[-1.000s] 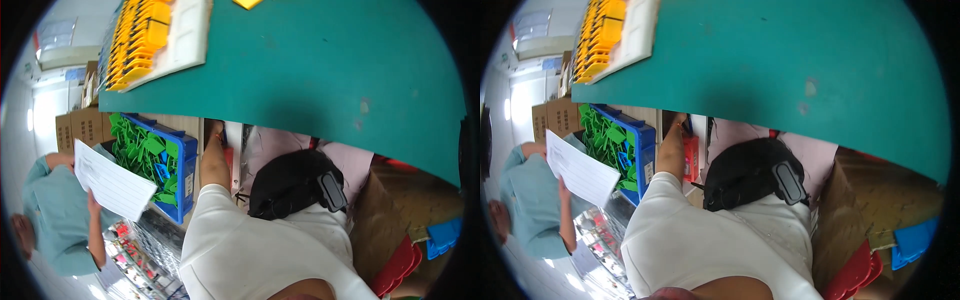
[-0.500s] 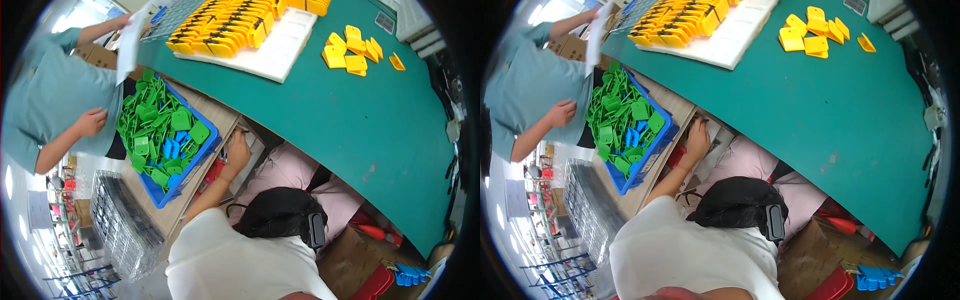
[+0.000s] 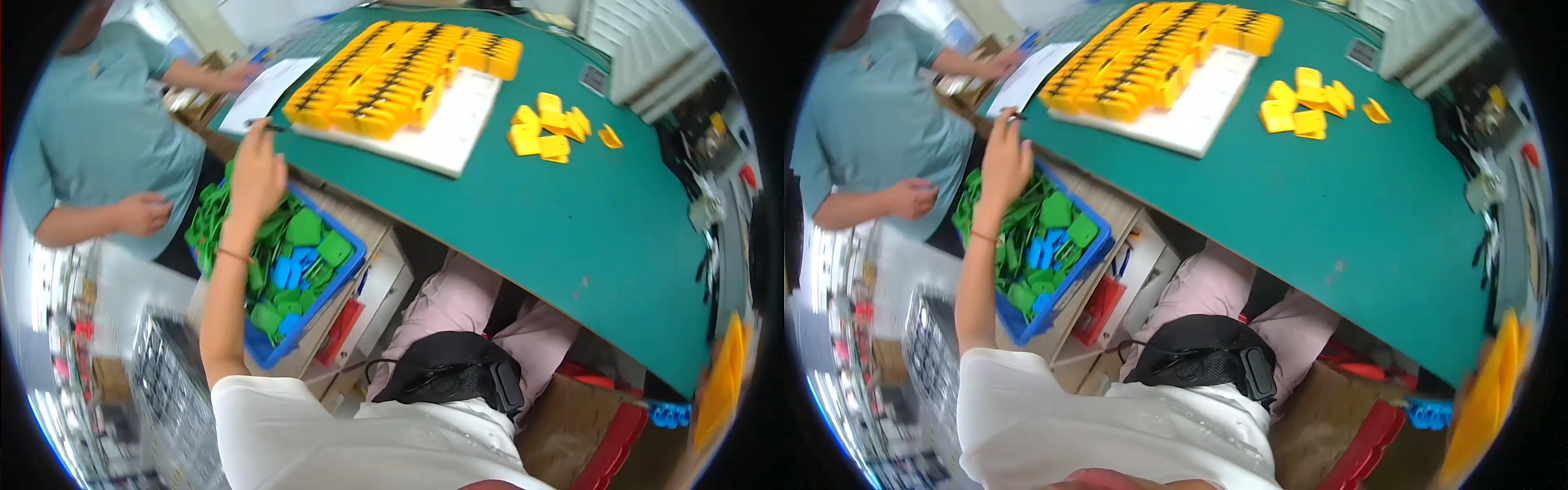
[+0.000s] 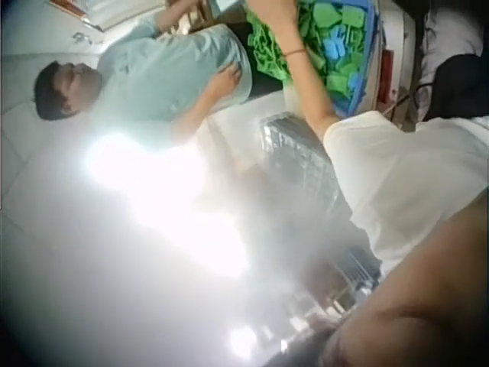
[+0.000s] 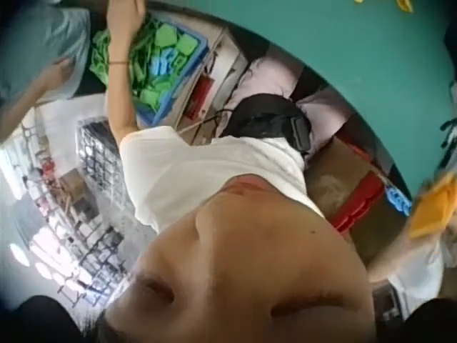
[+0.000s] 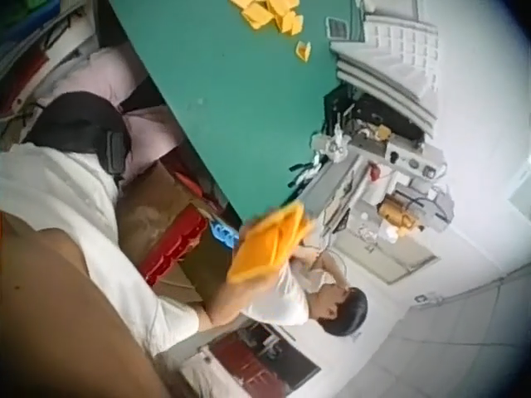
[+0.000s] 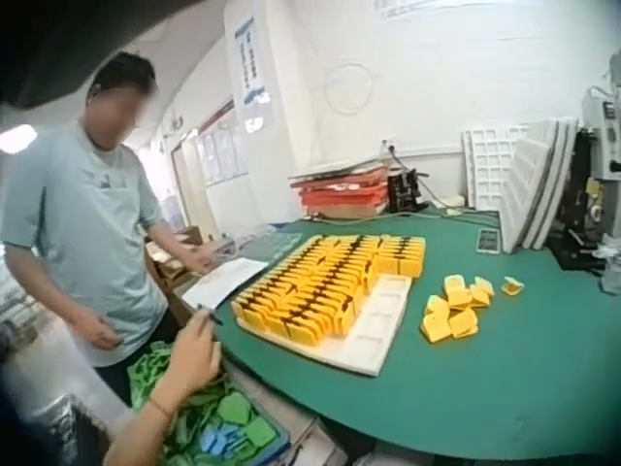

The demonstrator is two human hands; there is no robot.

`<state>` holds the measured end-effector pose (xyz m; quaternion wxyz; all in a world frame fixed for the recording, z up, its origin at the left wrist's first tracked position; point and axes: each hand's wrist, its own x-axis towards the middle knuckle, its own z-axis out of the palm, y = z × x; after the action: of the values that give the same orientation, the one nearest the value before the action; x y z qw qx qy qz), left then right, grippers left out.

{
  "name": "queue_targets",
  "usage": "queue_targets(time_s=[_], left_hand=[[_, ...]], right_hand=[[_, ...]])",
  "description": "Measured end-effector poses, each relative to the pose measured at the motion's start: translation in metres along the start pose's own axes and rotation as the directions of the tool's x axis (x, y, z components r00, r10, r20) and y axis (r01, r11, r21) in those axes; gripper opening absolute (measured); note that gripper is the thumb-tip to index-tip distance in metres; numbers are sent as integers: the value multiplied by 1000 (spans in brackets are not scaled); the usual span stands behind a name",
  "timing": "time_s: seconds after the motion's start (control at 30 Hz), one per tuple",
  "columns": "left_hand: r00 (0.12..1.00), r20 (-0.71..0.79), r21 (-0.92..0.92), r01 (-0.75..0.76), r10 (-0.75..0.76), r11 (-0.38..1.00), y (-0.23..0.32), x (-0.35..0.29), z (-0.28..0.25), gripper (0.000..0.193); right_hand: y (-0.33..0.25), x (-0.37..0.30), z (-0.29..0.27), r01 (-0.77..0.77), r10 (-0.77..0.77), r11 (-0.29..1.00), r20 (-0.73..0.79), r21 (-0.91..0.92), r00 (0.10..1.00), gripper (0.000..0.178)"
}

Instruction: The person assembles small electronic modules into yellow plastic housings by hand, taking the modules from a storage tray and inserting them into the housings.

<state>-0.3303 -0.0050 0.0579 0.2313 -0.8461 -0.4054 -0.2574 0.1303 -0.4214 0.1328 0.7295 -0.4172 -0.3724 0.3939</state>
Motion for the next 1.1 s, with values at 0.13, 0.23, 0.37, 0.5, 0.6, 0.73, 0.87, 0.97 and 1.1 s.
queue_targets(time_s=[0.13, 0.23, 0.37, 0.5, 0.6, 0.73, 0.87, 0.97, 1.1], left_hand=[[979, 205, 137, -12, -17, 991, -115, 11, 78, 38], [914, 397, 51, 64, -79, 997, -177, -8, 128, 40], [860, 495, 211, 15, -120, 977, -170, 18, 127, 36], [593, 732, 303, 159, -336, 940, -6, 70, -6, 36], [693, 536, -365, -325, 482, 872, 61, 57, -63, 39], [266, 351, -720, -536, 898, 440, 173, 63, -129, 44], [9, 106, -735, -673, 994, 85, 231, 64, -138, 42], [-103, -73, -691, -712, 992, -125, 275, 73, -125, 46], [-182, -323, -485, -811, 929, -328, 362, 73, -117, 45]], right_hand=[[31, 45, 29, -430, 365, 874, -278, -227, 888, 62], [65, 102, 54, -539, 449, 820, -369, -191, 814, 48], [118, 160, 24, -537, 440, 837, -452, -107, 775, 55], [159, 218, -3, -433, 388, 901, -432, -7, 814, 64], [143, 227, 6, -421, 397, 907, -351, 7, 848, 80], [83, 197, 0, -463, 416, 882, -317, -87, 852, 76], [-8, 98, -24, 7, -89, 917, -188, -398, 978, 32], [-59, 14, -56, 328, -759, -260, 403, -908, 512, 12], [-63, -118, -138, -93, -811, -540, 487, -837, 325, 8]])
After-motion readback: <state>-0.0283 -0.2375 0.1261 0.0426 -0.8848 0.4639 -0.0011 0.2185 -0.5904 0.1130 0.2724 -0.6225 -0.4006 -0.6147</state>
